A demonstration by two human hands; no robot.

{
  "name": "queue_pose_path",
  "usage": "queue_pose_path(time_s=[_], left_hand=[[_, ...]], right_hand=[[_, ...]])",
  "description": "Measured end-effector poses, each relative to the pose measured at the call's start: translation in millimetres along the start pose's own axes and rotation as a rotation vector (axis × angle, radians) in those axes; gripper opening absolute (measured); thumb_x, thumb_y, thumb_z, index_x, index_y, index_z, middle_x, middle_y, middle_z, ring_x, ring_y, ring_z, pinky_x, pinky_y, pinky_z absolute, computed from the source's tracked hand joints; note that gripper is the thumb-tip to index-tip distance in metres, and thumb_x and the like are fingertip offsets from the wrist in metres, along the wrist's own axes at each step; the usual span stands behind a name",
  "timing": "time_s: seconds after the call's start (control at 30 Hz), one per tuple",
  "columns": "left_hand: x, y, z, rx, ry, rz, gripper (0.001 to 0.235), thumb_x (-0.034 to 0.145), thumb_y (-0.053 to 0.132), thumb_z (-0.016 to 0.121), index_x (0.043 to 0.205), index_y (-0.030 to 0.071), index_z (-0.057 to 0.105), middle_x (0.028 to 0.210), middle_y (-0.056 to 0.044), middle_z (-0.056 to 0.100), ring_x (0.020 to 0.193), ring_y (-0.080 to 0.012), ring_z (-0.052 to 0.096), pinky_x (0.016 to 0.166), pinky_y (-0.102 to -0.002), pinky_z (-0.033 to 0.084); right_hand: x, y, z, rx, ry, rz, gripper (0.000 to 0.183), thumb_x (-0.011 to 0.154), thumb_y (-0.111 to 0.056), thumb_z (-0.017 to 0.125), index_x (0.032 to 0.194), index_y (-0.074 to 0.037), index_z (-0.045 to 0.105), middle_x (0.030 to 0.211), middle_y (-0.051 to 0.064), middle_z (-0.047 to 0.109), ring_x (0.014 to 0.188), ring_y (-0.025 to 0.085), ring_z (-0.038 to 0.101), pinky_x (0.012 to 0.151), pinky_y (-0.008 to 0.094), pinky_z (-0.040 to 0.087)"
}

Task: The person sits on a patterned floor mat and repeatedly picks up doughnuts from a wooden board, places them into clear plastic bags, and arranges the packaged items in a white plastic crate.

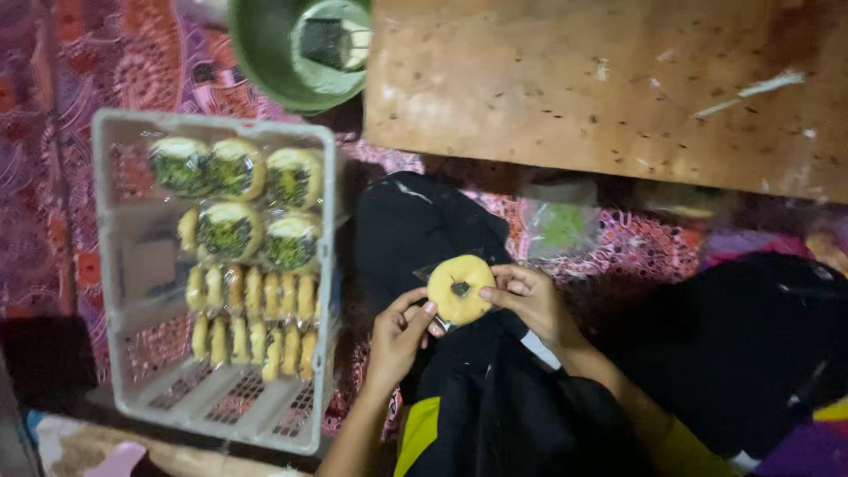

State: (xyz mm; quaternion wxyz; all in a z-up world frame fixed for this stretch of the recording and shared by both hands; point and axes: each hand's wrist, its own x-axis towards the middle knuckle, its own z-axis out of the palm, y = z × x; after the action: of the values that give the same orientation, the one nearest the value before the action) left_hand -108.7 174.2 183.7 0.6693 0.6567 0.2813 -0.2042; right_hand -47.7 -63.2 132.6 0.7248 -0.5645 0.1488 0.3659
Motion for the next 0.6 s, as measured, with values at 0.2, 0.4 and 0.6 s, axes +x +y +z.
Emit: queue_pose_path(time_s=[0.2,0.4,0.6], left_hand=[[54.0,-7.1,89.1,0.042,-0.175,0.18,0.03,0.1,0.017,0.068,0.124,-0.001,0.071,0.081,-0.002,0.062,0.072,-0.0062,0.055,0.064,-0.021,0.046],[157.7,-20.4,274.2,0.14,-0.22,0.705,0.035,0.104,0.025,0.059,0.126,-0.002,0.066,0.126,-0.018,0.066,0.122,-0.033,0.061,0.109,-0.042,0.044],[162.2,-28.2,340.8,0.261,-0.144,0.486,0.04,0.114,0.034,0.051,0.119,-0.003,0.063,0.116,-0.023,0.063,0.113,-0.0375,0.061,0.103,-0.047,0.048]], right_hand=[[-19.1,1.1,-102.3,-0.214,0.259,0.062,0.037,0.091,-0.012,0.076,0.122,0.004,0.066,0.09,0.019,0.065,0.078,0.023,0.058,0.07,0.034,0.048],[-20.2,-2.5,-259.5,-0.046,0.566,-0.494,0.031,0.106,-0.019,0.067,0.124,0.003,0.055,0.107,0.008,0.068,0.096,0.013,0.065,0.086,0.027,0.053],[-3.3,-20.6,-302.9,-0.134,0.506,-0.375,0.038,0.107,-0.015,0.059,0.136,0.009,0.06,0.127,0.016,0.068,0.109,0.019,0.065,0.095,0.035,0.052]])
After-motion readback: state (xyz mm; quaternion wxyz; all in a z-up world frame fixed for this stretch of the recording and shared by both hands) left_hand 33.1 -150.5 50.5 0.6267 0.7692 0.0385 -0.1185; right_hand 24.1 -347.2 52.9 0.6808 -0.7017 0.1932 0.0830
